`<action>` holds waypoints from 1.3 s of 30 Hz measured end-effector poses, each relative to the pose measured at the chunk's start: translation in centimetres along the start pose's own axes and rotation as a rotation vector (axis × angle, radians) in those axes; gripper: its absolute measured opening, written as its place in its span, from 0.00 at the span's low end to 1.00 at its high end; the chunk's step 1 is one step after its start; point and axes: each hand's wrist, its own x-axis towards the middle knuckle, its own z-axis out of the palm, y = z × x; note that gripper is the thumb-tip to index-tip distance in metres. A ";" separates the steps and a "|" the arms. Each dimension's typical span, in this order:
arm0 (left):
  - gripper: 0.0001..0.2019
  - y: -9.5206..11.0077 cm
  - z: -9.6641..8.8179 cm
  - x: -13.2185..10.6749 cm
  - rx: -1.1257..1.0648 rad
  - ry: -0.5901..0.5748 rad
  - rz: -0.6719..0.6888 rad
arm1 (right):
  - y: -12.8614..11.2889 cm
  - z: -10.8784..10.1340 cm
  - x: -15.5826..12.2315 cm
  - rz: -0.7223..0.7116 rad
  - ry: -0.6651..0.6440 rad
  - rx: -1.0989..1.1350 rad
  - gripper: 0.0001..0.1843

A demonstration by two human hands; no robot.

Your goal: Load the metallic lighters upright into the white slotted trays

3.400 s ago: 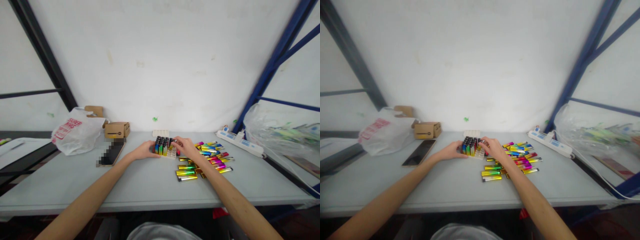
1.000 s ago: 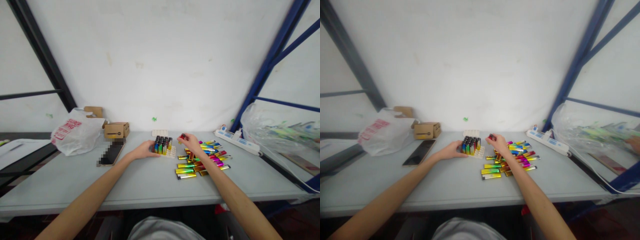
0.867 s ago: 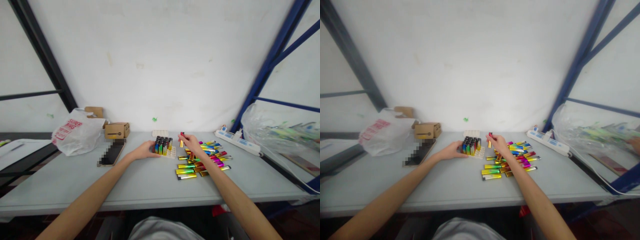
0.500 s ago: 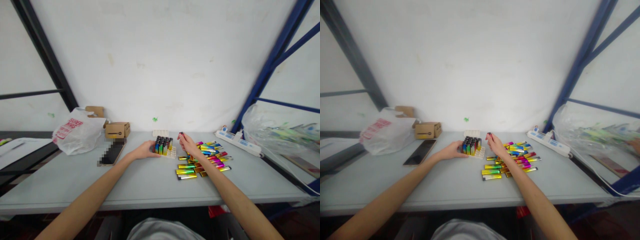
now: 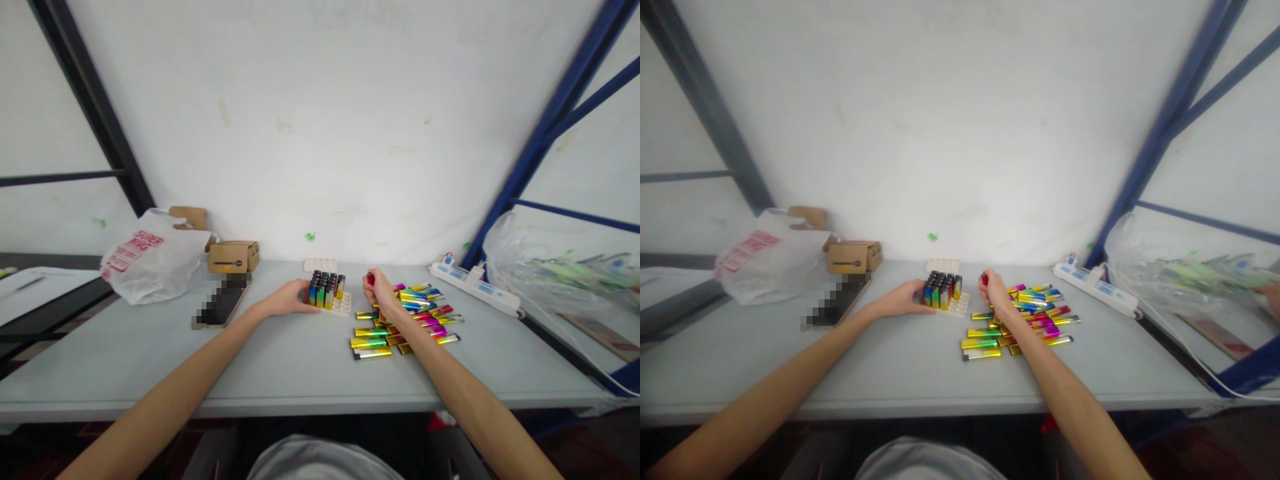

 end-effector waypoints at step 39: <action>0.27 -0.1 0.1 0.0 -0.012 -0.003 -0.015 | 0.7 0.1 -0.6 -0.646 -0.036 -0.627 0.15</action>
